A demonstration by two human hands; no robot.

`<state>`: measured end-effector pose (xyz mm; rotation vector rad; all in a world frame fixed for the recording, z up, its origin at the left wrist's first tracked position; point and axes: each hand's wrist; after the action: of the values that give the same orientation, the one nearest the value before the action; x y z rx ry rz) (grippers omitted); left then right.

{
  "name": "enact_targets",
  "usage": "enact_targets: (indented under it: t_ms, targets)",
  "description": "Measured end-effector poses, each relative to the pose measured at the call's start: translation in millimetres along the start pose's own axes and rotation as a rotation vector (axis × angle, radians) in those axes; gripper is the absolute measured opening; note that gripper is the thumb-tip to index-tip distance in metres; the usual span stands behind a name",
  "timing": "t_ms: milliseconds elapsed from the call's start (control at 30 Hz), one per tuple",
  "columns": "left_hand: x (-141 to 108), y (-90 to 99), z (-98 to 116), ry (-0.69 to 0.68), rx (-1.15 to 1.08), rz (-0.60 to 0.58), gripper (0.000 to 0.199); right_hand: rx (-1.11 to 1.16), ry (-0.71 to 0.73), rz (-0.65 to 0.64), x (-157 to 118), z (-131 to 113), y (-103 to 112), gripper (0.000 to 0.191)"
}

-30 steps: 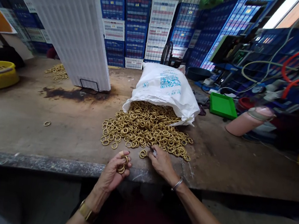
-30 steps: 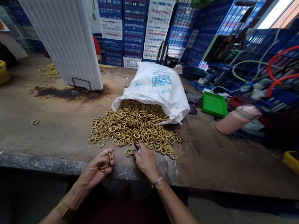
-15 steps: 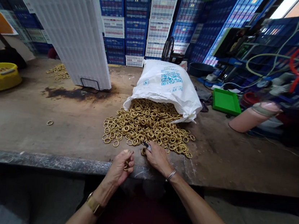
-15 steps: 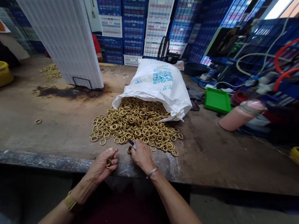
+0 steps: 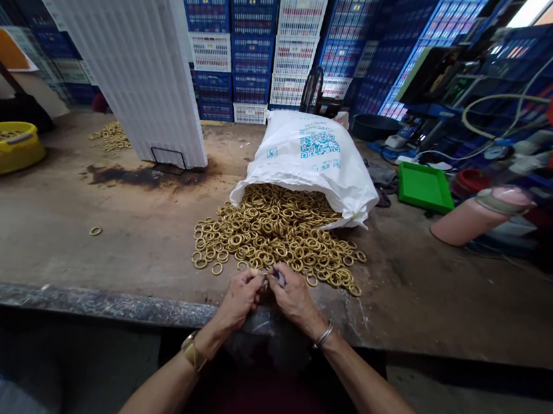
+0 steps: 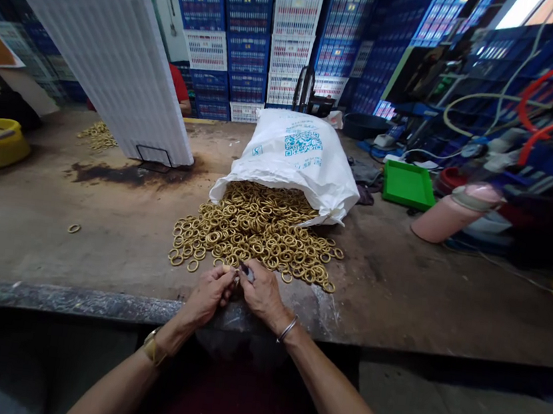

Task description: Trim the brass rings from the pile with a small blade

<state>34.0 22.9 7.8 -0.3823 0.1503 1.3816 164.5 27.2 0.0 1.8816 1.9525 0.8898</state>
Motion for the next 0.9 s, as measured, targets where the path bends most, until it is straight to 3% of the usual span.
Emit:
enact_targets:
  t_ms: [167,300,367,600,900]
  targets:
    - [-4.9,0.8,0.2,-0.16,0.048,0.089,0.019,0.26,-0.252,-0.038,4.5,-8.4,3.1,0.016]
    - [-6.9,1.9,-2.2,-0.251,0.131,0.072,0.018,0.465,-0.413,-0.147,3.3,-12.5,3.0,0.023]
    - [-6.8,2.7,-4.6,-0.227,0.134,0.046,0.02,0.504,-0.448,-0.154,2.6,-12.1,2.3,0.024]
    - [-8.4,6.4,-7.8,0.068,-0.054,-0.101,0.027,0.422,-0.376,-0.099,4.1,-8.3,0.1,0.02]
    - [-15.4,6.4,-6.8,0.092,-0.235,-0.159,0.028,0.366,-0.302,-0.082,3.0,-9.0,0.1,0.014]
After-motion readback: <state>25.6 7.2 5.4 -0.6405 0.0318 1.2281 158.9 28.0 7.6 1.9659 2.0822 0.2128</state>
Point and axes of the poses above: each hand's wrist, its own x-axis towards the middle knuckle, its own y-axis out of the back of the hand, z = x × y, and after that the axes turned 1 degree about y, right-handed
